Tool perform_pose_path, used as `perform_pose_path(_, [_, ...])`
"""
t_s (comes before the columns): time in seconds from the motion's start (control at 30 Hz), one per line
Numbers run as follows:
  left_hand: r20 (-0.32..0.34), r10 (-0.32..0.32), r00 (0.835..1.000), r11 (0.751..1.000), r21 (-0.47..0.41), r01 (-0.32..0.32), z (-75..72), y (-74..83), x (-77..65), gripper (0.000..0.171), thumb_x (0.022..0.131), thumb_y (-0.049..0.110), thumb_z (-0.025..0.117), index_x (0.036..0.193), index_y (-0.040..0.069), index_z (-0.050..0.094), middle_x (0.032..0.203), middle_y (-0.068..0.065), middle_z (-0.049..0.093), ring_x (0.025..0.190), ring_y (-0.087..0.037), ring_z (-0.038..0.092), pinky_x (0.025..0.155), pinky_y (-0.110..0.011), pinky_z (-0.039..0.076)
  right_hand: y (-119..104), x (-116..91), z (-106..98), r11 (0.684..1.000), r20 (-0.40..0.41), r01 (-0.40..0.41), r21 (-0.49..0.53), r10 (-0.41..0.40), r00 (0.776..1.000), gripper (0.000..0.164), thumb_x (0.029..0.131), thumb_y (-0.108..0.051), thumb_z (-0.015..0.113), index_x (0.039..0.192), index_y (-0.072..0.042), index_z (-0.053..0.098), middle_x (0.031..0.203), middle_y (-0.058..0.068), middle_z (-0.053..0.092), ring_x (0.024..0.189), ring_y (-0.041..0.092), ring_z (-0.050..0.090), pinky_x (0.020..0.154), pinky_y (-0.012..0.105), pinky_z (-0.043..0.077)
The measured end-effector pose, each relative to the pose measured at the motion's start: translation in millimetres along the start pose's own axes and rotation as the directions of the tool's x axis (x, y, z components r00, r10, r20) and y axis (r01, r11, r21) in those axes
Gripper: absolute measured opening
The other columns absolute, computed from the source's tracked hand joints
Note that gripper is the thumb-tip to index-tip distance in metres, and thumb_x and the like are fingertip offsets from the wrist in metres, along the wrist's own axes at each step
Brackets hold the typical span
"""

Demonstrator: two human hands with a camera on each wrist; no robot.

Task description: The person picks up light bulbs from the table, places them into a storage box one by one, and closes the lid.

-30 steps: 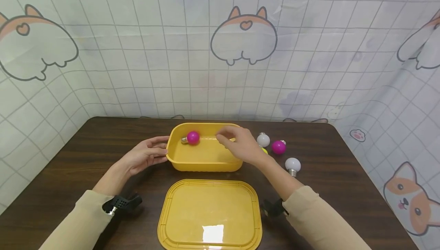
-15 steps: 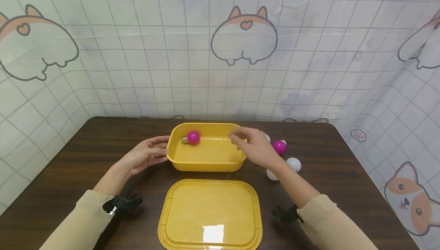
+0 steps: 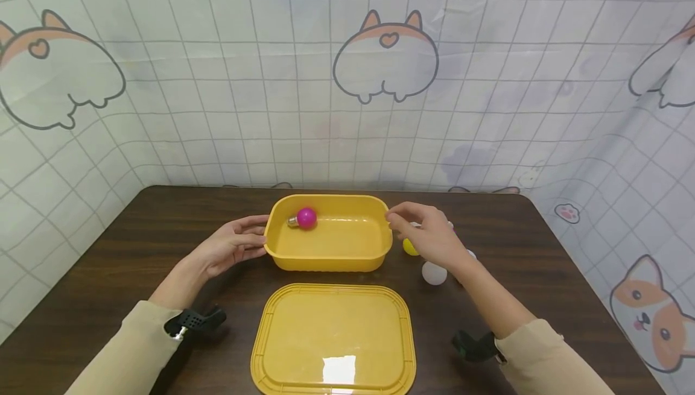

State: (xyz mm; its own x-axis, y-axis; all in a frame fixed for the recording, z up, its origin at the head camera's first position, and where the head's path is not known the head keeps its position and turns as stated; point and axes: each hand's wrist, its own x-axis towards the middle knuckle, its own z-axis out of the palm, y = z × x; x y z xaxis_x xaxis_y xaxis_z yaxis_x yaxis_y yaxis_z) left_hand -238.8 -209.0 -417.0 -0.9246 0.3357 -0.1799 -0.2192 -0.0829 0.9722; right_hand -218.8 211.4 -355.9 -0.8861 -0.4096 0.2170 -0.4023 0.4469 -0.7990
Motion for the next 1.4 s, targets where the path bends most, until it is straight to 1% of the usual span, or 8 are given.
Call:
perform_pose_path(0.23, [0.008, 0.005, 1.000, 1.000, -0.005, -0.005, -0.3, 0.5, -0.6, 0.066, 0.099, -0.004, 0.063, 0.157, -0.001, 0.032, 0.140, -0.032, 0.050, 0.107, -0.028, 0.068, 0.091, -0.036, 0.059, 1.7, -8.5, -11.3, 0.999, -0.038, -0.039, -0.026, 0.038, 0.999, 0.027, 0.107, -0.025, 0.058, 0.123, -0.005, 0.069, 0.114, 0.013, 0.070, 0.100, 0.037, 0.068, 0.084, 0.039, 0.062])
perform_pose_path(0.47, [0.001, 0.004, 1.000, 1.000, -0.006, -0.004, -1.3, 0.5, -1.5, 0.065, 0.099, -0.004, 0.063, 0.157, 0.000, 0.032, 0.141, -0.032, 0.049, 0.106, -0.027, 0.068, 0.091, -0.036, 0.059, 4.5, -15.5, -19.6, 0.997, -0.070, -0.080, -0.023, 0.079, 0.994, 0.033, 0.107, -0.025, 0.058, 0.127, 0.001, 0.066, 0.116, 0.018, 0.069, 0.097, 0.038, 0.068, 0.079, 0.024, 0.060])
perform_pose_path(0.63, [-0.007, 0.000, 1.000, 1.000, -0.002, 0.000, -1.9, 0.2, -1.6, 0.065, 0.099, -0.004, 0.062, 0.157, 0.000, 0.033, 0.142, -0.032, 0.049, 0.107, -0.027, 0.068, 0.092, -0.036, 0.058, 8.1, -20.7, -25.6, 0.997, -0.085, -0.078, -0.021, 0.076, 0.994, 0.031, 0.108, -0.024, 0.058, 0.126, 0.000, 0.066, 0.115, 0.018, 0.070, 0.095, 0.021, 0.070, 0.083, 0.027, 0.060])
perform_pose_path(0.7, [-0.010, 0.000, 1.000, 1.000, -0.003, 0.000, -2.2, -0.1, -1.7, 0.065, 0.099, -0.004, 0.062, 0.157, 0.000, 0.033, 0.142, -0.032, 0.049, 0.107, -0.027, 0.068, 0.092, -0.036, 0.058, 10.8, -22.4, -27.5, 0.997, -0.096, -0.076, -0.028, 0.073, 0.993, 0.031, 0.108, -0.025, 0.058, 0.125, 0.000, 0.066, 0.113, 0.018, 0.070, 0.094, 0.018, 0.070, 0.083, 0.028, 0.061])
perform_pose_path(0.87, [-0.010, 0.001, 1.000, 1.000, -0.011, -0.001, -2.3, -1.5, -1.1, 0.064, 0.100, -0.004, 0.062, 0.156, 0.000, 0.034, 0.140, -0.030, 0.052, 0.105, -0.026, 0.069, 0.091, -0.036, 0.059, 19.5, -29.5, -31.9, 0.994, -0.119, -0.092, -0.057, 0.084, 0.989, 0.033, 0.108, -0.029, 0.057, 0.124, -0.002, 0.067, 0.111, 0.017, 0.070, 0.094, 0.026, 0.069, 0.081, 0.027, 0.060])
perform_pose_path(1.13, [-0.005, 0.005, 1.000, 1.000, -0.024, -0.005, -0.5, -2.6, 0.8, 0.063, 0.099, -0.005, 0.062, 0.156, 0.000, 0.035, 0.136, -0.027, 0.055, 0.102, -0.024, 0.069, 0.091, -0.036, 0.059, 29.6, -45.3, -39.8, 0.981, -0.125, -0.174, -0.083, 0.163, 0.979, 0.042, 0.109, -0.035, 0.054, 0.130, 0.000, 0.063, 0.122, 0.021, 0.066, 0.092, 0.033, 0.070, 0.081, 0.034, 0.061])
perform_pose_path(1.27, [-0.009, 0.003, 1.000, 1.000, -0.016, -0.003, -0.5, -1.3, 1.2, 0.063, 0.099, -0.004, 0.063, 0.156, 0.001, 0.035, 0.139, -0.029, 0.053, 0.104, -0.025, 0.069, 0.091, -0.036, 0.059, 34.0, -51.1, -42.8, 0.975, -0.139, -0.200, -0.100, 0.186, 0.973, 0.044, 0.109, -0.035, 0.053, 0.133, 0.001, 0.062, 0.117, 0.022, 0.068, 0.092, 0.034, 0.071, 0.083, 0.033, 0.061])
perform_pose_path(1.4, [-0.012, 0.000, 1.000, 1.000, -0.018, -0.001, 0.0, 0.5, 0.5, 0.064, 0.099, -0.004, 0.063, 0.156, 0.000, 0.034, 0.140, -0.030, 0.052, 0.104, -0.026, 0.069, 0.091, -0.036, 0.059, 39.3, -53.6, -46.5, 0.975, -0.150, -0.200, -0.097, 0.184, 0.971, 0.042, 0.109, -0.031, 0.054, 0.133, 0.002, 0.061, 0.112, 0.022, 0.069, 0.091, 0.030, 0.072, 0.080, 0.031, 0.061])
